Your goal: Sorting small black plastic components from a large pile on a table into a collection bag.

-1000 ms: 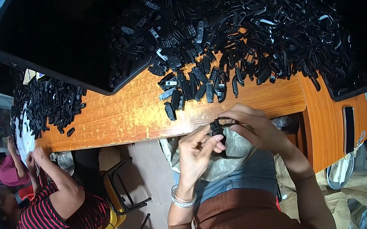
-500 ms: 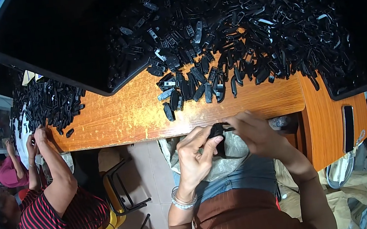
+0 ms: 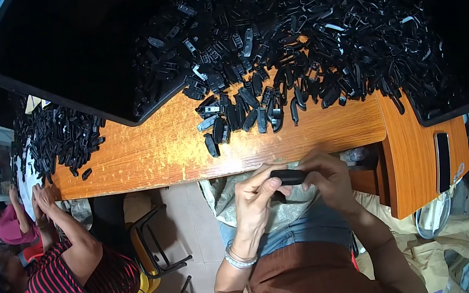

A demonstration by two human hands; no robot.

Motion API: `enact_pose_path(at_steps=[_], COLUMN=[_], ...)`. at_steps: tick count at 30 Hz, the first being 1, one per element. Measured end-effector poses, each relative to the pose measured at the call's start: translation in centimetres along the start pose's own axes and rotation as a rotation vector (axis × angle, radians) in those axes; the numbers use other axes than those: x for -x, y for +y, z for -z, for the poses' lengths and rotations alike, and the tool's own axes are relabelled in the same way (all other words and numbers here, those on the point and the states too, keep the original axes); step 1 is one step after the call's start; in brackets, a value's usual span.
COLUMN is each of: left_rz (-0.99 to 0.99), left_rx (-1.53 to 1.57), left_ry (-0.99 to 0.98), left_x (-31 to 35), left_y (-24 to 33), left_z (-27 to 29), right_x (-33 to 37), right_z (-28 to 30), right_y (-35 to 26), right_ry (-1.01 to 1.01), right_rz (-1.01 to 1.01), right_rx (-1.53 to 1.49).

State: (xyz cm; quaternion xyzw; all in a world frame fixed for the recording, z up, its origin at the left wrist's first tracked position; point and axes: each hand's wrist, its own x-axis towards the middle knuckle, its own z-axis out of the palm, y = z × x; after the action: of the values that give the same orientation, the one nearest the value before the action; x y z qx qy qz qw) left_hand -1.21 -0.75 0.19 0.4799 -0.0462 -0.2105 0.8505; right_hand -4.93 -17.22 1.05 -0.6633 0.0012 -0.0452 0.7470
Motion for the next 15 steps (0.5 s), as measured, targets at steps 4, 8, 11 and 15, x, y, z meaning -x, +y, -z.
enact_pose_path(at_steps=[4, 8, 11, 15], left_rz=[0.094, -0.207, -0.393, -0.467], left_rx=[-0.016, -0.854, -1.334, -1.454], left_ry=[-0.027, 0.026, 0.292, 0.295], left_x=[-0.1, -4.0, -7.6, -8.8], left_y=[-0.4, 0.9, 1.1, -0.4], left_z=[0.9, 2.0, 0.1, -0.3], right_x=[0.3, -3.9, -7.3, -8.3], right_z=[0.5, 2.8, 3.0, 1.7], right_y=[1.2, 2.4, 3.3, 4.0], right_ry=[0.05, 0.055, 0.282, 0.351], right_rz=[0.052, 0.04, 0.082, -0.057], right_rx=[-0.005, 0.287, 0.668, 0.874])
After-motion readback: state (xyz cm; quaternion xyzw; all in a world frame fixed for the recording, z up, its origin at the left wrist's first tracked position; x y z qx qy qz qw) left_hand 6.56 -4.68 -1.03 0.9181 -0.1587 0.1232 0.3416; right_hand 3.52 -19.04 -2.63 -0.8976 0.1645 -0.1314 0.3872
